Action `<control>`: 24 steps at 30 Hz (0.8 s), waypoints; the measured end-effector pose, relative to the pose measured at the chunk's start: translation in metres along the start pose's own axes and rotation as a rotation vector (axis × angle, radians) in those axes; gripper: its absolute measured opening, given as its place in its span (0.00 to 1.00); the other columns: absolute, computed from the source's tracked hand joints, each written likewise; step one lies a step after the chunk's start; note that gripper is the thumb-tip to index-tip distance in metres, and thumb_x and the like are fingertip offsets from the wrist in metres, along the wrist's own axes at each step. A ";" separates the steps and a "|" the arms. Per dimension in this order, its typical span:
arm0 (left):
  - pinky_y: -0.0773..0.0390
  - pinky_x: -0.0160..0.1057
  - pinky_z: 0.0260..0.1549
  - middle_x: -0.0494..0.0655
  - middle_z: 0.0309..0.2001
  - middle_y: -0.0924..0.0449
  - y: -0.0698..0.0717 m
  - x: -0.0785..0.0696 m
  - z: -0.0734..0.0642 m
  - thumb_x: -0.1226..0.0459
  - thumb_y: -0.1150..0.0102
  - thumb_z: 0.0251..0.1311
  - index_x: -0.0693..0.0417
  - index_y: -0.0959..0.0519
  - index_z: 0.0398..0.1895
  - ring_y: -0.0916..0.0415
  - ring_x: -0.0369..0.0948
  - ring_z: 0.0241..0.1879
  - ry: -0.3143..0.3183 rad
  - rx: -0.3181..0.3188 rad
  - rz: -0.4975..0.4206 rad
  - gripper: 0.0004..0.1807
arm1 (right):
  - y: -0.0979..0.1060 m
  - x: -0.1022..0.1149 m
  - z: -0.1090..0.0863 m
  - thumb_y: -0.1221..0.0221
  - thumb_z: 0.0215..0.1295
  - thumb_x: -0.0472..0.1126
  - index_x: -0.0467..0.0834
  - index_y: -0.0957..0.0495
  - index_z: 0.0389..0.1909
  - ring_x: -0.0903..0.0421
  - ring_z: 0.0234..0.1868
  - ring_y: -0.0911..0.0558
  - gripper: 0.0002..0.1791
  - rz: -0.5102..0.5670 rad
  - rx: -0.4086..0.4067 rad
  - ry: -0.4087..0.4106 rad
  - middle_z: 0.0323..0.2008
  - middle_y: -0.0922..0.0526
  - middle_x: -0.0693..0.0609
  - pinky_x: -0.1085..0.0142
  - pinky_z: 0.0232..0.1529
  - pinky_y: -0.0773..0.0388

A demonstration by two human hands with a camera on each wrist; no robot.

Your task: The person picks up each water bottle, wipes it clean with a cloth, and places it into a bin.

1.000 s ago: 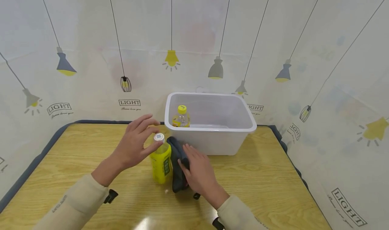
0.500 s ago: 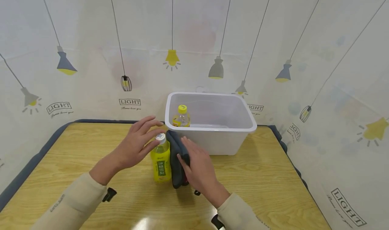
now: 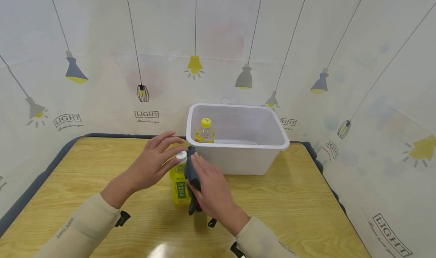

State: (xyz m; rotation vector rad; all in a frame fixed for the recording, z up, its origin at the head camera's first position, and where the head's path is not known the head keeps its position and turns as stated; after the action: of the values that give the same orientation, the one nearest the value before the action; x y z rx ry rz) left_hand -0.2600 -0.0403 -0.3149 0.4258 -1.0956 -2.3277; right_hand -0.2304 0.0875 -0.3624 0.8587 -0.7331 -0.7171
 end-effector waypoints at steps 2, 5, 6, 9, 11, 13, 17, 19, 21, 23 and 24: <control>0.37 0.54 0.64 0.47 0.63 0.29 -0.001 0.000 0.000 0.52 0.54 0.72 0.50 0.24 0.60 0.43 0.52 0.71 -0.008 -0.010 0.003 0.20 | -0.001 0.000 0.000 0.43 0.70 0.49 0.46 0.45 0.75 0.50 0.72 0.33 0.36 -0.024 0.020 -0.002 0.73 0.38 0.50 0.49 0.68 0.32; 0.37 0.53 0.64 0.47 0.62 0.29 -0.002 0.000 0.000 0.51 0.55 0.73 0.49 0.24 0.59 0.42 0.52 0.70 -0.012 -0.020 0.005 0.20 | -0.005 -0.002 -0.002 0.44 0.71 0.50 0.46 0.47 0.76 0.51 0.73 0.35 0.37 -0.068 0.065 -0.023 0.75 0.40 0.50 0.50 0.68 0.33; 0.37 0.53 0.64 0.47 0.62 0.29 -0.002 0.000 0.000 0.51 0.56 0.73 0.49 0.24 0.59 0.42 0.52 0.70 -0.014 -0.020 0.008 0.20 | -0.006 -0.003 -0.002 0.45 0.71 0.50 0.46 0.47 0.76 0.51 0.73 0.35 0.37 -0.078 0.081 -0.031 0.75 0.41 0.50 0.50 0.68 0.33; 0.37 0.53 0.65 0.47 0.63 0.29 -0.002 0.000 -0.001 0.51 0.58 0.74 0.49 0.24 0.60 0.42 0.52 0.71 -0.005 -0.013 0.008 0.21 | -0.011 -0.007 -0.004 0.45 0.71 0.51 0.45 0.48 0.76 0.52 0.73 0.36 0.37 -0.098 0.120 -0.056 0.75 0.41 0.51 0.52 0.69 0.34; 0.38 0.52 0.65 0.47 0.63 0.29 -0.003 0.001 -0.001 0.51 0.58 0.74 0.49 0.25 0.60 0.43 0.51 0.71 0.000 -0.004 0.006 0.21 | -0.014 -0.010 -0.006 0.45 0.71 0.51 0.44 0.47 0.76 0.53 0.73 0.35 0.37 -0.104 0.136 -0.071 0.74 0.40 0.51 0.53 0.69 0.34; 0.39 0.52 0.66 0.46 0.63 0.29 -0.004 0.001 -0.001 0.51 0.57 0.74 0.49 0.25 0.60 0.43 0.51 0.71 0.006 0.003 0.003 0.21 | -0.019 -0.013 -0.009 0.45 0.71 0.52 0.44 0.45 0.75 0.53 0.71 0.33 0.37 -0.113 0.150 -0.078 0.73 0.37 0.50 0.53 0.68 0.34; 0.39 0.53 0.66 0.46 0.63 0.29 -0.005 0.001 -0.002 0.52 0.56 0.74 0.48 0.25 0.60 0.44 0.51 0.72 0.008 0.001 0.005 0.20 | -0.039 -0.021 -0.019 0.47 0.72 0.54 0.43 0.45 0.75 0.52 0.70 0.31 0.37 -0.083 0.216 -0.090 0.72 0.34 0.49 0.54 0.68 0.33; 0.39 0.53 0.65 0.47 0.63 0.29 -0.005 0.000 -0.002 0.51 0.58 0.74 0.49 0.25 0.60 0.43 0.51 0.71 0.006 -0.004 0.005 0.21 | -0.051 -0.025 -0.024 0.48 0.72 0.54 0.43 0.46 0.75 0.51 0.71 0.32 0.37 -0.053 0.257 -0.102 0.72 0.35 0.48 0.53 0.69 0.34; 0.38 0.53 0.65 0.47 0.62 0.29 -0.005 0.000 -0.002 0.51 0.59 0.75 0.49 0.25 0.60 0.42 0.52 0.71 0.005 -0.009 0.003 0.21 | -0.060 -0.027 -0.028 0.49 0.73 0.54 0.42 0.46 0.75 0.51 0.71 0.32 0.37 -0.040 0.287 -0.113 0.72 0.35 0.47 0.52 0.69 0.34; 0.38 0.54 0.65 0.48 0.62 0.28 -0.004 0.000 -0.002 0.50 0.60 0.75 0.50 0.24 0.60 0.42 0.52 0.71 0.006 -0.010 -0.001 0.22 | -0.068 -0.030 -0.031 0.49 0.73 0.55 0.42 0.45 0.75 0.51 0.71 0.33 0.36 -0.066 0.320 -0.113 0.71 0.34 0.47 0.51 0.69 0.35; 0.38 0.54 0.65 0.48 0.62 0.28 -0.004 -0.001 -0.002 0.51 0.59 0.75 0.50 0.24 0.60 0.42 0.52 0.71 0.007 -0.008 -0.002 0.21 | -0.073 -0.031 -0.033 0.48 0.72 0.55 0.43 0.44 0.74 0.51 0.72 0.33 0.36 -0.091 0.344 -0.115 0.71 0.34 0.47 0.50 0.70 0.36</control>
State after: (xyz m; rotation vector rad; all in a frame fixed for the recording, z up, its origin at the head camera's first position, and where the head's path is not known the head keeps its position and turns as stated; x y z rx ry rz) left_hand -0.2599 -0.0389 -0.3194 0.4324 -1.0825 -2.3301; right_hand -0.2390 0.0918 -0.4477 1.1764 -0.9420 -0.7369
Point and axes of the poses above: each hand's wrist, its own z-axis towards the middle knuckle, its own y-axis out of the back of the hand, x = y × z, the point moved 9 cm from there along z, towards the middle knuckle
